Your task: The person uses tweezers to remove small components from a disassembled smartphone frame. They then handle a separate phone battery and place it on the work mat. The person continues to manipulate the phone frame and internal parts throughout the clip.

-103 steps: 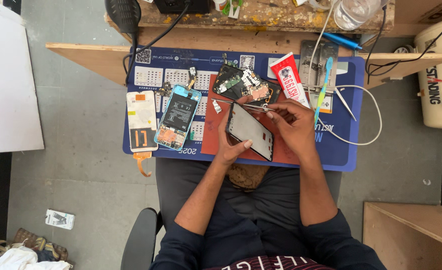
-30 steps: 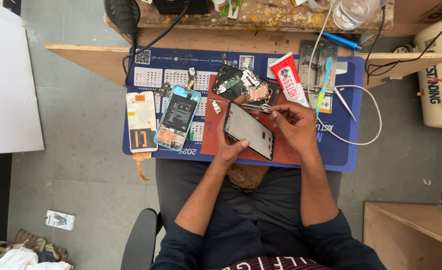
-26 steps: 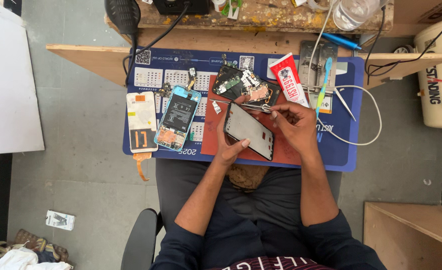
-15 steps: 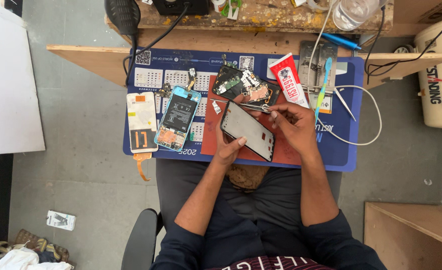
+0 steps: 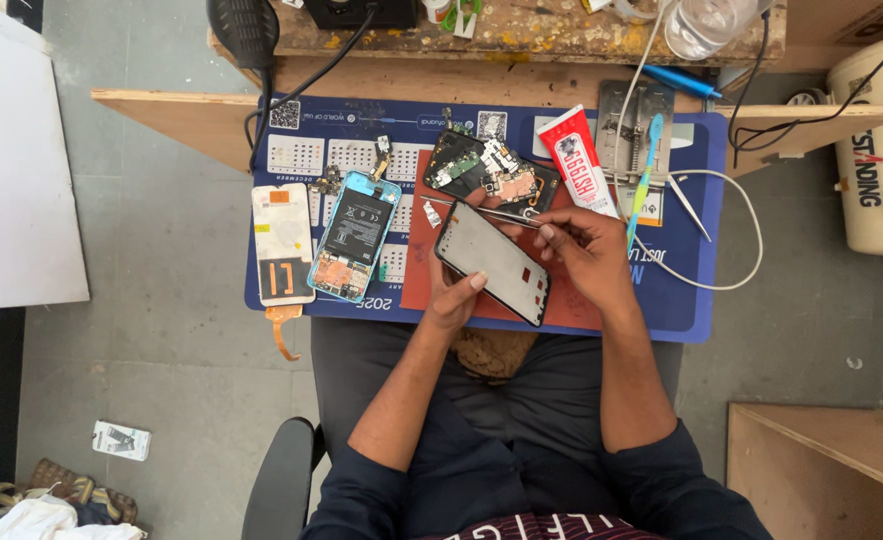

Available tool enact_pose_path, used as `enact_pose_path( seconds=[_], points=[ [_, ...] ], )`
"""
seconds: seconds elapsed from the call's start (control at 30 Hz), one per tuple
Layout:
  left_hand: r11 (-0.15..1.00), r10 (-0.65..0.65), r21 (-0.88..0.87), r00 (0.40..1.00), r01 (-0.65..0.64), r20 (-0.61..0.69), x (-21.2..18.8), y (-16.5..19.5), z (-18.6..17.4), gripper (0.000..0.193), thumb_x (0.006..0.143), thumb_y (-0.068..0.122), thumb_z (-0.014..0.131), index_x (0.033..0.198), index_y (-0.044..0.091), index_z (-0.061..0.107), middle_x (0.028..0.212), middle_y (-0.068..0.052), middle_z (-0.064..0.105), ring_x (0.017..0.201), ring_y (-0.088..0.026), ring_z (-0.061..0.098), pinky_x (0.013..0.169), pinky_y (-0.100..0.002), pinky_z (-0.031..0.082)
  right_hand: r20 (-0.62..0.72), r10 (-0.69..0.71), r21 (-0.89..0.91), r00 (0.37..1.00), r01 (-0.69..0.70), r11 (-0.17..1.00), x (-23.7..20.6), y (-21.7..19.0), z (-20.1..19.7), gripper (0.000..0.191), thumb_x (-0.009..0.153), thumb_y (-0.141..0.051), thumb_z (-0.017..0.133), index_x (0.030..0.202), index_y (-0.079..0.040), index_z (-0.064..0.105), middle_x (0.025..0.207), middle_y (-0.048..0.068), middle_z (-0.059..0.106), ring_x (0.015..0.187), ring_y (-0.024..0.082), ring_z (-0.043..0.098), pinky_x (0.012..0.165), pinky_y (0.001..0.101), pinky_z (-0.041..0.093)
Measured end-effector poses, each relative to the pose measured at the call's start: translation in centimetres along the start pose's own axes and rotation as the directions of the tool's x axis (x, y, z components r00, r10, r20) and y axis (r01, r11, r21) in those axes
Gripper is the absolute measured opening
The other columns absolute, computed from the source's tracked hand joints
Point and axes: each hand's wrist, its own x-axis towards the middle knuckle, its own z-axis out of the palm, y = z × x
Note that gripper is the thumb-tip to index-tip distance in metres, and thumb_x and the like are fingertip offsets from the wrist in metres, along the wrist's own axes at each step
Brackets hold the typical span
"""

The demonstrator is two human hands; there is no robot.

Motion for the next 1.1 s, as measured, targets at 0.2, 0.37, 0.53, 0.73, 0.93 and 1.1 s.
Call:
enact_pose_path(
  seconds=[0.2,0.37,0.53,0.73,0.93,1.1],
  points=[
    [1.000,-0.013,-0.006,1.000,0.012,-0.025,-0.2,-0.5,-0.5,0.089,0.084,0.014,0.072,0.159,-0.008,0.032,0.135,-0.021,0.061,0.124,-0.025,0.063,0.107,-0.038,0.052,-0.007,0.011,-0.008,1.000,-0.011,1.000,0.0,0.0,0.0,0.014,0.099,0.001,0.066,0.110,0.004,0.073,0.083,0.006,0.071,0.071,0.009,0.066,0.064,0.0225,0.056],
    [1.000,-0.005,-0.007,1.000,0.005,-0.024,-0.3,-0.6,-0.7,0.088,0.083,0.015,0.072,0.159,-0.007,0.032,0.135,-0.019,0.062,0.123,-0.024,0.063,0.106,-0.037,0.052,-0.010,0.019,0.000,1.000,-0.019,1.000,0.1,-0.1,0.1,0.014,0.098,0.002,0.066,0.110,0.004,0.073,0.084,0.007,0.071,0.071,0.009,0.066,0.064,0.0226,0.055],
    [1.000,-0.013,-0.008,1.000,0.013,-0.010,-0.2,-0.4,-0.4,0.089,0.083,0.016,0.071,0.159,-0.006,0.030,0.135,-0.022,0.063,0.126,-0.026,0.063,0.109,-0.037,0.051,-0.013,0.023,0.024,1.000,-0.023,0.999,0.0,0.0,0.1,0.014,0.098,0.002,0.066,0.111,0.004,0.073,0.084,0.007,0.071,0.072,0.009,0.066,0.065,0.0224,0.055],
    [1.000,-0.009,-0.011,1.000,0.009,-0.006,-0.2,-0.5,-0.5,0.089,0.084,0.015,0.071,0.160,-0.006,0.031,0.135,-0.022,0.063,0.124,-0.025,0.063,0.107,-0.037,0.052,-0.024,0.014,0.001,1.000,-0.014,1.000,0.0,-0.1,0.1,0.014,0.097,0.004,0.067,0.110,0.004,0.073,0.084,0.007,0.071,0.071,0.009,0.066,0.064,0.0223,0.056],
    [1.000,-0.002,-0.010,1.000,0.002,-0.014,-0.5,-0.9,-0.9,0.089,0.084,0.014,0.071,0.161,-0.007,0.031,0.136,-0.022,0.062,0.123,-0.025,0.063,0.107,-0.037,0.052,-0.028,0.016,-0.020,0.999,-0.016,1.000,0.0,-0.3,0.2,0.014,0.097,0.005,0.067,0.109,0.004,0.074,0.083,0.007,0.071,0.071,0.009,0.066,0.064,0.0223,0.056],
    [1.000,-0.010,-0.002,1.000,0.010,-0.008,-0.4,-1.0,-1.0,0.090,0.083,0.016,0.072,0.159,-0.007,0.030,0.139,-0.022,0.061,0.125,-0.025,0.063,0.107,-0.038,0.053,-0.029,0.011,-0.033,1.000,-0.012,0.999,0.1,-0.3,0.2,0.014,0.096,0.005,0.067,0.109,0.005,0.074,0.084,0.007,0.072,0.073,0.009,0.067,0.064,0.0224,0.057]
  ],
)
